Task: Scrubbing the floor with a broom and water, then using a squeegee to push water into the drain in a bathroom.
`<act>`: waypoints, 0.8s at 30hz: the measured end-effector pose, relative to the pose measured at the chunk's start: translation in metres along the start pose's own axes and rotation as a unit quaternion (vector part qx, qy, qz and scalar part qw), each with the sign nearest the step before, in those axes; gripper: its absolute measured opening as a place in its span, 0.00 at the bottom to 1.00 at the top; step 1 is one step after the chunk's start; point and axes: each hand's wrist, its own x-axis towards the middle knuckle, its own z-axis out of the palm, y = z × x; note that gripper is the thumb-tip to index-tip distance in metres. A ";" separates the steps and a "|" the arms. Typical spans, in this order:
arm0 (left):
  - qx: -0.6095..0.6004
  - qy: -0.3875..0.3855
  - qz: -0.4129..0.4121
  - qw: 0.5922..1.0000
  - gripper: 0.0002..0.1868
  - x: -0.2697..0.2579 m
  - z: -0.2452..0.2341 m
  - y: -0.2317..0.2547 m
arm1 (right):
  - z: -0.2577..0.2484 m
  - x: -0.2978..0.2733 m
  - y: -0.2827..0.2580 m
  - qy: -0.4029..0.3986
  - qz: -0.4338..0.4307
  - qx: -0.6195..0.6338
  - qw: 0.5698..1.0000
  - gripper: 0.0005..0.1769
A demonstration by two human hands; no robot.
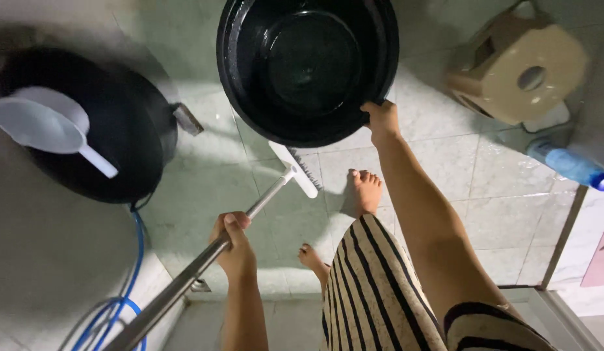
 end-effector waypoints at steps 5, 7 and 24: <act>0.044 -0.033 0.003 0.998 0.21 -0.010 0.017 0.046 | -0.088 -0.062 -0.042 -0.036 -0.063 0.170 0.983 0.10; 0.050 -0.053 0.018 0.997 0.19 -0.013 0.025 0.070 | -0.132 -0.084 -0.055 -0.021 -0.075 0.205 0.976 0.09; 0.030 -0.215 0.095 0.971 0.14 -0.016 0.141 0.132 | -0.346 -0.078 0.021 0.162 -0.109 0.429 0.882 0.08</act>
